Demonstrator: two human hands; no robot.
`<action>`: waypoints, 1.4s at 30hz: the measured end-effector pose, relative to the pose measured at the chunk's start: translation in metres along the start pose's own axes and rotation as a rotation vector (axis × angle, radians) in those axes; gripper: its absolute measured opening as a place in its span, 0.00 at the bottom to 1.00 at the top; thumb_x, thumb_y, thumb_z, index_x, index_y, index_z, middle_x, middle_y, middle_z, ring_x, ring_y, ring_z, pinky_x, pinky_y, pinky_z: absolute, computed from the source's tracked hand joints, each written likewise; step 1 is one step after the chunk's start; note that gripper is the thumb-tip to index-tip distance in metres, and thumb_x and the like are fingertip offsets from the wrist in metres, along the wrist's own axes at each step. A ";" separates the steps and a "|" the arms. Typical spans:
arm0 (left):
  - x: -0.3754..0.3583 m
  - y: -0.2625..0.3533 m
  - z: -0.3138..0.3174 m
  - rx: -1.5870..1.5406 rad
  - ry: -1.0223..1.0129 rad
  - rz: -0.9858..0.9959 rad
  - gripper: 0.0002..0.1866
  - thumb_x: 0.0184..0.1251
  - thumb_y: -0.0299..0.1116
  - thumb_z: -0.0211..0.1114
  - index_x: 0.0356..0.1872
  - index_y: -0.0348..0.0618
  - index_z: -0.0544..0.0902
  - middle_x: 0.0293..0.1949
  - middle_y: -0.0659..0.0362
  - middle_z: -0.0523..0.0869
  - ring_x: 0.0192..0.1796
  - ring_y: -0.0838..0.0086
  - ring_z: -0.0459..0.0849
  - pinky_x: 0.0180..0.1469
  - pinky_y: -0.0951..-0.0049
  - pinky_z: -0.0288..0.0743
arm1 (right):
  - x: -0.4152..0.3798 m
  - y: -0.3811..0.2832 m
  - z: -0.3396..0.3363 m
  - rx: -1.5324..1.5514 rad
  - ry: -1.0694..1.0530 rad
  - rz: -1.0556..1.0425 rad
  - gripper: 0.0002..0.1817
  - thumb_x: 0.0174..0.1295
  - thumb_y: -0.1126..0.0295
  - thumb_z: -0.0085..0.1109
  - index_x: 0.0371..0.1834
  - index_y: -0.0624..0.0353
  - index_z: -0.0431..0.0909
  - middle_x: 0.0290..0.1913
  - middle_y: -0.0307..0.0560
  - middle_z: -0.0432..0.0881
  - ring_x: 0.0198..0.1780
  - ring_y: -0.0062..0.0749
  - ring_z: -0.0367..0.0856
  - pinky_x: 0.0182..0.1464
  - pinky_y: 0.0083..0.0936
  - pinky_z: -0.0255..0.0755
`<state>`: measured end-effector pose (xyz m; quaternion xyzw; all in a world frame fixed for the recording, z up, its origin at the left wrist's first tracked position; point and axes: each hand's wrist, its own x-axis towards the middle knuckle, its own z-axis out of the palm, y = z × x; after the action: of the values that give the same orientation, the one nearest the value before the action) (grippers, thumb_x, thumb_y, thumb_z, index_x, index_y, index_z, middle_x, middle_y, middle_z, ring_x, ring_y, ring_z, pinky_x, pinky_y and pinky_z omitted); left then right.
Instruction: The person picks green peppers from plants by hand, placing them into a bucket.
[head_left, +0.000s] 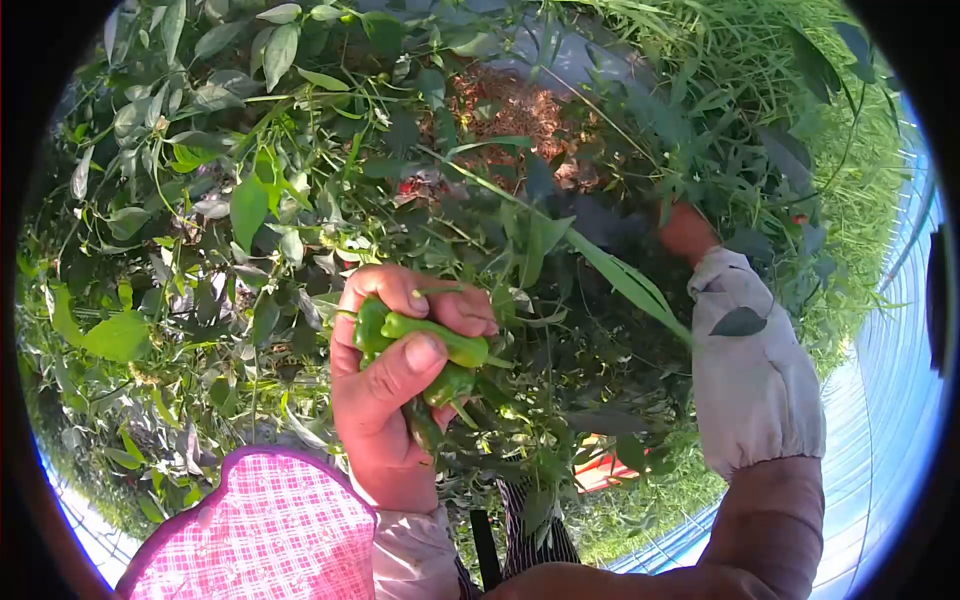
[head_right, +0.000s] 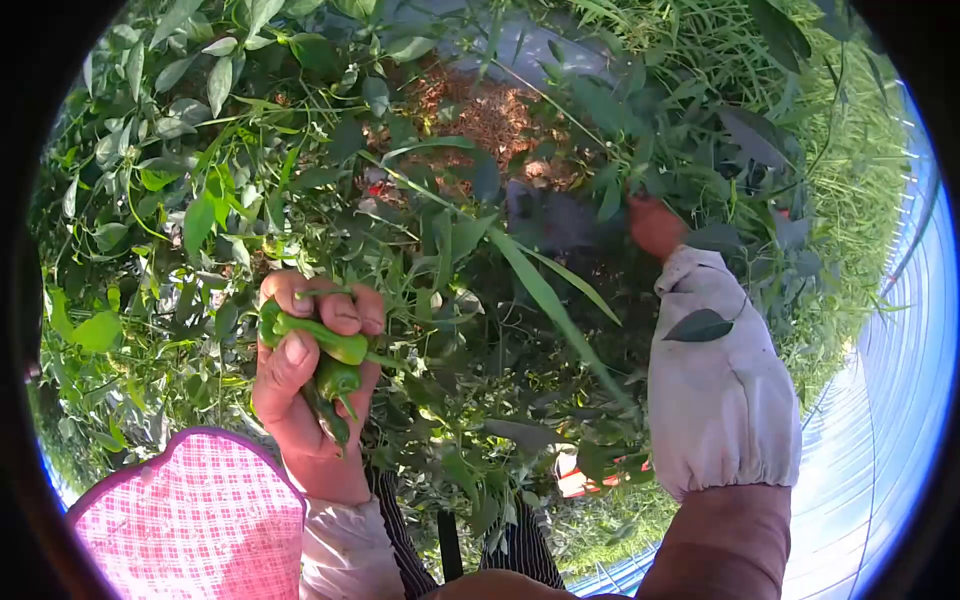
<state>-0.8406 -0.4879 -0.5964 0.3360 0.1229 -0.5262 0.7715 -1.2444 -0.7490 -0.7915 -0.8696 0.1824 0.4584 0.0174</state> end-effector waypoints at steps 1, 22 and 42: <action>-0.001 -0.002 0.001 -0.009 -0.004 -0.019 0.17 0.52 0.25 0.73 0.40 0.41 0.74 0.33 0.52 0.84 0.43 0.62 0.83 0.48 0.61 0.78 | 0.000 -0.001 -0.025 0.182 -0.013 0.084 0.26 0.57 0.71 0.50 0.61 0.66 0.70 0.44 0.58 0.82 0.43 0.49 0.83 0.49 0.45 0.75; -0.053 -0.062 0.030 1.489 -0.491 -0.661 0.12 0.49 0.25 0.68 0.37 0.40 0.82 0.31 0.51 0.83 0.32 0.61 0.81 0.39 0.69 0.75 | -0.108 -0.160 -0.029 0.685 -0.002 -0.062 0.26 0.63 0.67 0.53 0.64 0.66 0.71 0.63 0.55 0.75 0.52 0.43 0.81 0.59 0.38 0.73; -0.071 -0.092 0.023 1.472 -0.585 -0.603 0.13 0.50 0.24 0.71 0.38 0.38 0.82 0.32 0.57 0.84 0.37 0.76 0.81 0.44 0.75 0.74 | -0.134 -0.173 0.007 1.109 -0.170 -0.113 0.23 0.67 0.67 0.50 0.63 0.64 0.71 0.58 0.53 0.78 0.50 0.42 0.82 0.55 0.39 0.75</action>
<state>-0.9564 -0.4715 -0.5760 0.5557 -0.3712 -0.7209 0.1835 -1.2614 -0.5458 -0.7115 -0.6989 0.3471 0.3606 0.5108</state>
